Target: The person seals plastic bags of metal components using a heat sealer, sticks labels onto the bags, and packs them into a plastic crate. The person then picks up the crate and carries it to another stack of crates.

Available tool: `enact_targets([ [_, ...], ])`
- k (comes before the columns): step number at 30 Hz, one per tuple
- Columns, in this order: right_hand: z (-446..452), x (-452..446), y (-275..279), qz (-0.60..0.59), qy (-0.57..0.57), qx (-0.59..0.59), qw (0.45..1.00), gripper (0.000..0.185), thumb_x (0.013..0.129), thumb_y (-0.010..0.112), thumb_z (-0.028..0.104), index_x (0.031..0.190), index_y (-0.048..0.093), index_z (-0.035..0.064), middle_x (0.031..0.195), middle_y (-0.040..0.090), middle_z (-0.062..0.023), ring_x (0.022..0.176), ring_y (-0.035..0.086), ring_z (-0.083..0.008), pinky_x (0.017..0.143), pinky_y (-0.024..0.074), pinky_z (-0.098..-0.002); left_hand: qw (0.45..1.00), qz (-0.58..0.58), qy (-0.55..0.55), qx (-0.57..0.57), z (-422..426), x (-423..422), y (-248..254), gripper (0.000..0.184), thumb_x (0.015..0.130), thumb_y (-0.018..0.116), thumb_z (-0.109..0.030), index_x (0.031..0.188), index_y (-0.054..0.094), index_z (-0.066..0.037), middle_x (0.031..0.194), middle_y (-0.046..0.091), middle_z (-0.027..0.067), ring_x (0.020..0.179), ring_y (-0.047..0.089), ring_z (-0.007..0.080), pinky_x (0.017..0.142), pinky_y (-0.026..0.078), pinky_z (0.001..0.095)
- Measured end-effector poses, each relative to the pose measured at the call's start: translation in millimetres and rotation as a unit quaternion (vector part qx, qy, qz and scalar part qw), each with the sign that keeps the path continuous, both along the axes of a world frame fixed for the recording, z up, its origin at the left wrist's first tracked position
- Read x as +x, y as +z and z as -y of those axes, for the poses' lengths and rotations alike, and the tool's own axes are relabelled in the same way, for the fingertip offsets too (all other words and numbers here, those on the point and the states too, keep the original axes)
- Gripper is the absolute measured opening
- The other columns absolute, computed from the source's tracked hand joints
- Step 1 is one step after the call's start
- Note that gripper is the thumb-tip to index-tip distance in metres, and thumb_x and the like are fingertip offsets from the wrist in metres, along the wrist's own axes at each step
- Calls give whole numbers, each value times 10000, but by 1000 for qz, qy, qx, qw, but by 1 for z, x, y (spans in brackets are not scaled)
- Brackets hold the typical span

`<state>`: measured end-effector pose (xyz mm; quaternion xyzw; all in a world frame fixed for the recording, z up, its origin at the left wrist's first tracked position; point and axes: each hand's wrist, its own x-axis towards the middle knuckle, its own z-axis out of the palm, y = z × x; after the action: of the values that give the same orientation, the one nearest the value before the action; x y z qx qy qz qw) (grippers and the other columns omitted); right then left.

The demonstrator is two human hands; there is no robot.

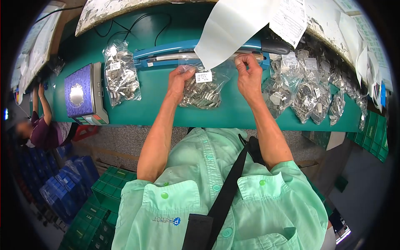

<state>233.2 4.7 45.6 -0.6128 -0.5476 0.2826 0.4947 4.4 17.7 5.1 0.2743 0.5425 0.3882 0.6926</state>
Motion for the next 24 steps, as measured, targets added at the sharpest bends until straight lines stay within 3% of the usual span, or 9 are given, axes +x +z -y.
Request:
enact_targets([
  [6,16,-6,24,-115,28,-73,990,92,939,607,63,883,603,-10,848,607,-15,795,508,-115,744,443,-282,997,-57,-39,30,4,-10,-4,308,846,740,-178,1093,670,-8,1000,699,71,910,627,167,843,489,307],
  [9,22,-5,30,-171,19,-94,981,97,953,607,82,907,623,-2,845,598,19,779,490,-77,725,428,-245,998,-13,-41,45,12,-14,0,284,836,752,-187,1048,681,-11,945,697,58,853,607,147,802,479,291],
  [11,25,-3,33,-192,-1,-91,977,106,960,608,97,919,633,2,838,592,32,762,481,-62,707,418,-227,997,-16,-54,43,22,-16,11,326,846,743,-214,1079,670,2,977,707,81,888,621,161,859,471,307],
  [14,30,8,29,-234,-21,-95,967,133,951,636,133,966,658,3,912,647,3,832,534,-76,771,441,-252,993,-61,-78,60,34,-24,2,319,842,742,-222,1062,684,1,993,715,77,905,632,156,872,478,311],
  [17,34,21,18,-331,32,-131,934,295,926,671,170,1159,624,-6,1130,655,-59,1050,573,-137,924,451,-306,992,-71,-88,64,47,-31,0,299,822,739,-175,1068,685,-14,1074,687,70,935,621,150,882,475,311],
  [18,41,22,3,-367,80,-150,914,432,908,685,181,1274,544,-1,1246,602,-75,1167,527,-170,1003,414,-336,988,-93,-95,77,51,-32,5,328,807,742,-147,1102,674,-22,1121,663,75,954,614,156,897,472,315],
  [21,70,12,-53,-360,231,-276,861,779,836,733,164,1480,321,14,1439,467,-95,1350,418,-233,1127,339,-379,988,-30,-104,107,63,-30,-6,639,740,740,-83,1345,535,-65,1333,546,99,1174,551,210,1019,432,346],
  [22,76,-8,-49,-369,274,-259,849,882,747,797,135,1483,322,30,1432,468,-113,1342,426,-232,1122,348,-397,977,-44,-151,142,64,-35,-22,896,699,752,-85,1492,335,-89,1381,500,120,1301,468,261,1089,390,367],
  [24,79,-27,-61,-226,238,-243,913,1007,594,878,133,1455,368,25,1385,502,-184,1285,487,-289,1084,392,-395,976,-43,-164,134,67,-28,-10,1054,597,778,20,1512,265,-82,1388,474,147,1293,472,290,1085,402,382],
])
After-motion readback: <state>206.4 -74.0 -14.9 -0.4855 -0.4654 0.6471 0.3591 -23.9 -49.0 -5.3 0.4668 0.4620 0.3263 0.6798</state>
